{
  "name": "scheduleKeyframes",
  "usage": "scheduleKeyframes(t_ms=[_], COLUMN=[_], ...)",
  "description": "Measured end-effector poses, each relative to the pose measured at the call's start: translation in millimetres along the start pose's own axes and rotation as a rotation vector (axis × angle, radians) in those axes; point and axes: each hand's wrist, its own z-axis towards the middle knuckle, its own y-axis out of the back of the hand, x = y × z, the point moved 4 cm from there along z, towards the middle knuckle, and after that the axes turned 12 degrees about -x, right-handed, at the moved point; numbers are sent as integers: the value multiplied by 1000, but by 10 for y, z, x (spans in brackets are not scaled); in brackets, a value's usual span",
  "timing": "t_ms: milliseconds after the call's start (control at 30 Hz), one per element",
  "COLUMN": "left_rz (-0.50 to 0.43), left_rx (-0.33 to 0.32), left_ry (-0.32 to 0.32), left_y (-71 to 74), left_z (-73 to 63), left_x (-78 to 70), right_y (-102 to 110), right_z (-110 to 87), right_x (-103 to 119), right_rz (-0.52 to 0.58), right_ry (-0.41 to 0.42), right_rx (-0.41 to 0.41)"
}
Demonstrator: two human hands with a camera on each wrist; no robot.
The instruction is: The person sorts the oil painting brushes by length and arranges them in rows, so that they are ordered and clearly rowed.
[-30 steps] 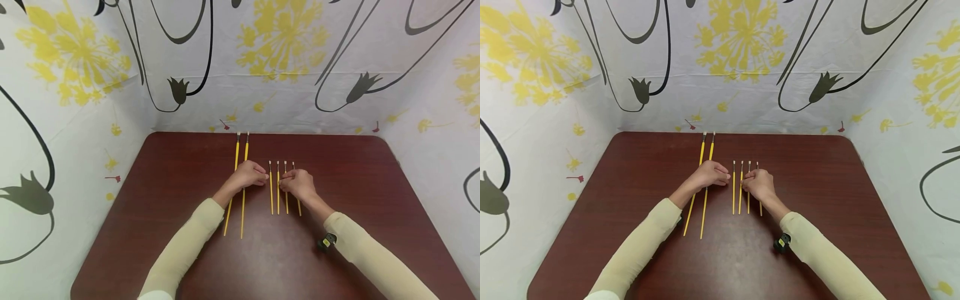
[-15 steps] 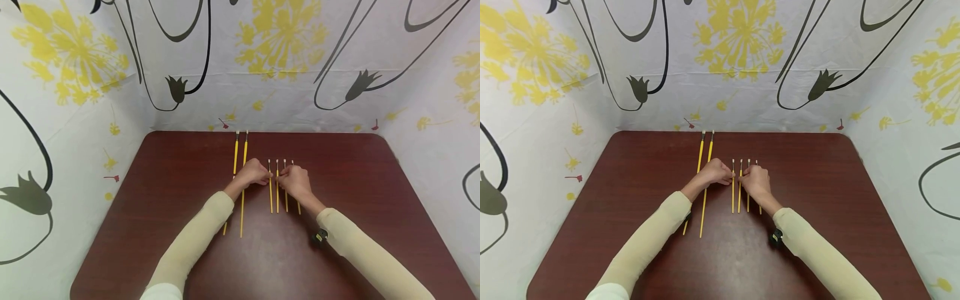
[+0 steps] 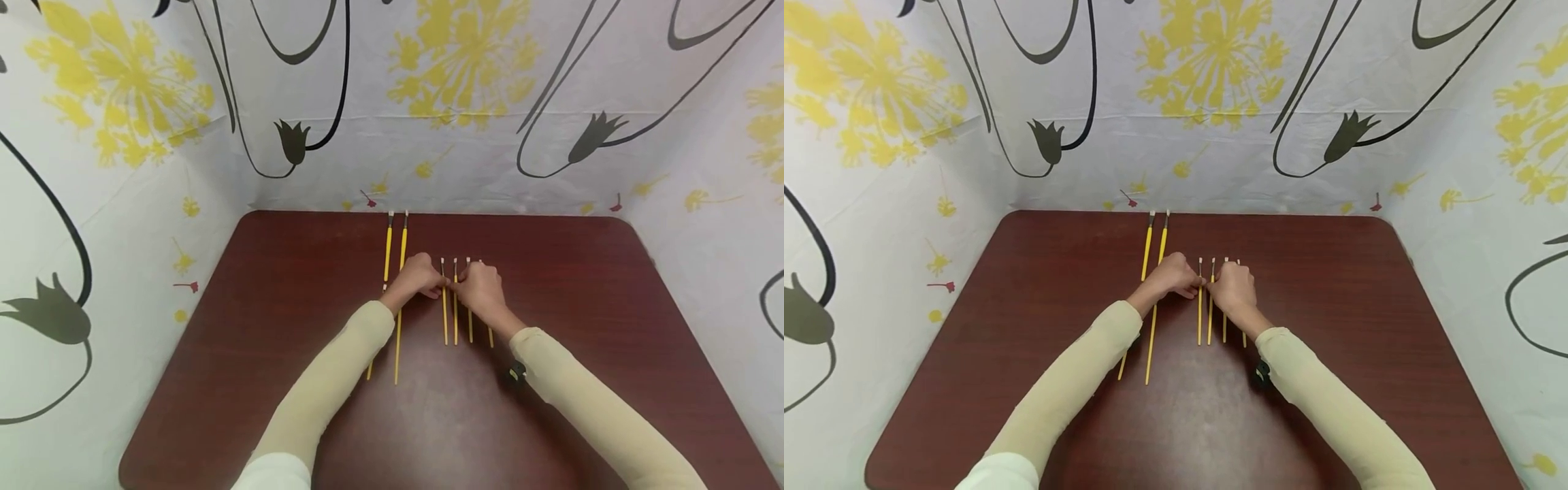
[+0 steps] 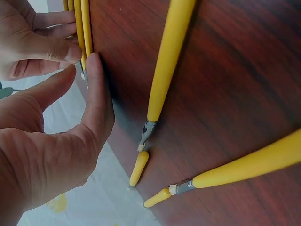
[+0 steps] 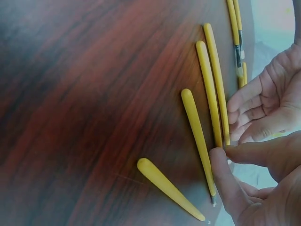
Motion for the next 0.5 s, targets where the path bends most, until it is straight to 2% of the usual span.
scheduleKeyframes(t_ms=[200,400,500], left_rz=[80,83,104], left_rx=[-15,-37,-44], left_ry=[-47,-37,-53], left_y=[-34,-47,-56], left_z=[13,57,81], left_x=[-52,-32,-24], right_y=[4,-16,-8], right_z=[43,87,97], right_x=[-28,-8,25], right_rz=[-40,-53,-61], right_ry=[6,-9,-3], right_rx=[-2,57,62])
